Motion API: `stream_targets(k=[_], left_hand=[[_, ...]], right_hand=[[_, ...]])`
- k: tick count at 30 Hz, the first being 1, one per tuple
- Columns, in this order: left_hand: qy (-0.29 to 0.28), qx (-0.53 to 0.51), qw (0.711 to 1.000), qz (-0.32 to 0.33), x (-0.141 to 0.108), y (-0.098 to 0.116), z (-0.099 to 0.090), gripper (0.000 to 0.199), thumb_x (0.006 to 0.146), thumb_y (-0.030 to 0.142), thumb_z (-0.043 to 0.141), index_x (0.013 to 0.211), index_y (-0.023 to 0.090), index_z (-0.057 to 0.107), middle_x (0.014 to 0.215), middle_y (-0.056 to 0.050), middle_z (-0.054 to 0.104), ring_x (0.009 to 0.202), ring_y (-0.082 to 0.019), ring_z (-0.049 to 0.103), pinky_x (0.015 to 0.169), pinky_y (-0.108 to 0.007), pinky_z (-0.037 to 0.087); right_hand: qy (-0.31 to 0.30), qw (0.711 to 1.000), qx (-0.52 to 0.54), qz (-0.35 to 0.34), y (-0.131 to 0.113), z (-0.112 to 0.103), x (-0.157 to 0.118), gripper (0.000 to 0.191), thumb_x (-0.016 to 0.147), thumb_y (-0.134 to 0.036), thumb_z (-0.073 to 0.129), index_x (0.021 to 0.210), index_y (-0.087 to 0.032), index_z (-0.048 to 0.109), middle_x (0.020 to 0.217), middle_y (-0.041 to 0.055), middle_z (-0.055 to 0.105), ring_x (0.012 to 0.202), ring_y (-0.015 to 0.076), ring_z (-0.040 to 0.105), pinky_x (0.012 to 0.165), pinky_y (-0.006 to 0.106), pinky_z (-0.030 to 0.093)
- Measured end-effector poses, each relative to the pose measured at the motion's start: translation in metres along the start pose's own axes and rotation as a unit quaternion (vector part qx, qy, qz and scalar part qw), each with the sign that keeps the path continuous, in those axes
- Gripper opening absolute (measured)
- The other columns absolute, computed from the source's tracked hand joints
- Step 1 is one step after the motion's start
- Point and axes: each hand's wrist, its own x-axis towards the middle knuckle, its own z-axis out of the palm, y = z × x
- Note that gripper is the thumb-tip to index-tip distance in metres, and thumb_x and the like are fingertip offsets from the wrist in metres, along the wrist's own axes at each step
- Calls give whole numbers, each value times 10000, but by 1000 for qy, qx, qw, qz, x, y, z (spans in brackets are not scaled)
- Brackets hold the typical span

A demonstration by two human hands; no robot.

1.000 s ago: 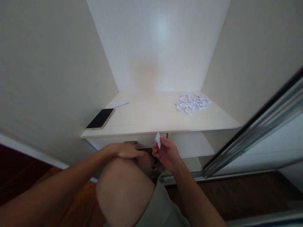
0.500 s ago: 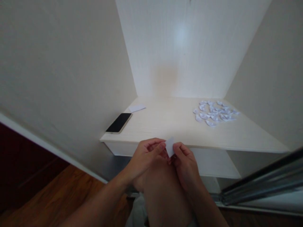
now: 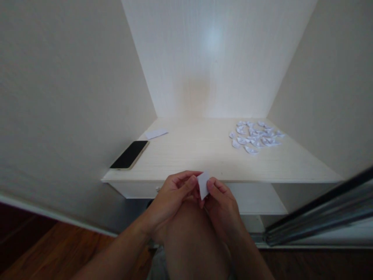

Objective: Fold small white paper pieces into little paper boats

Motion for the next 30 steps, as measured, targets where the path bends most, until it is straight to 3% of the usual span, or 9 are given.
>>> stream_targets(k=[6, 9, 13, 19, 24, 30], left_hand=[[-4, 17, 999, 30, -11, 8, 6, 525, 867, 633, 844, 1142, 188, 806, 824, -56, 762, 703, -171, 694, 710, -301, 591], [0, 46, 998, 50, -19, 16, 12, 487, 914, 620, 790, 1113, 177, 824, 825, -64, 768, 675, -164, 684, 662, -286, 568], [23, 119, 988, 101, -33, 33, 24, 303, 960, 464, 748, 1054, 190, 840, 821, -51, 773, 700, -176, 691, 666, -293, 572], [74, 244, 945, 206, -51, 61, 47, 114, 874, 275, 750, 909, 220, 843, 855, -24, 753, 756, -172, 681, 659, -265, 561], [116, 314, 904, 267, -52, 70, 59, 129, 899, 280, 712, 861, 232, 826, 878, -31, 758, 800, -185, 709, 638, -263, 566], [154, 398, 842, 331, -43, 75, 56, 116, 919, 305, 738, 908, 244, 837, 873, -14, 775, 784, -170, 693, 683, -272, 559]], right_hand=[[-34, 999, -8, -9, -10, 8, -14, 389, 868, -563, 858, 740, -226, 712, 700, 15, 613, 673, 177, 535, 644, 294, 437], [-57, 998, -24, -16, -15, 14, -23, 379, 874, -579, 847, 804, -217, 757, 742, 41, 655, 699, 196, 563, 660, 315, 448], [-71, 995, -59, -46, -22, 20, -33, 385, 905, -603, 805, 820, -233, 739, 762, 31, 672, 693, 194, 572, 667, 323, 454], [-74, 976, -169, -115, -39, 28, -39, 453, 918, -644, 793, 767, -222, 725, 711, -3, 670, 668, 161, 570, 666, 296, 430], [-78, 953, -253, -147, -59, 36, -41, 522, 938, -698, 740, 773, -203, 740, 680, -2, 659, 642, 154, 557, 652, 297, 428], [-75, 936, -302, -165, -82, 51, -41, 459, 868, -588, 858, 1153, -238, 779, 1071, 56, 803, 878, 194, 687, 722, 294, 513]])
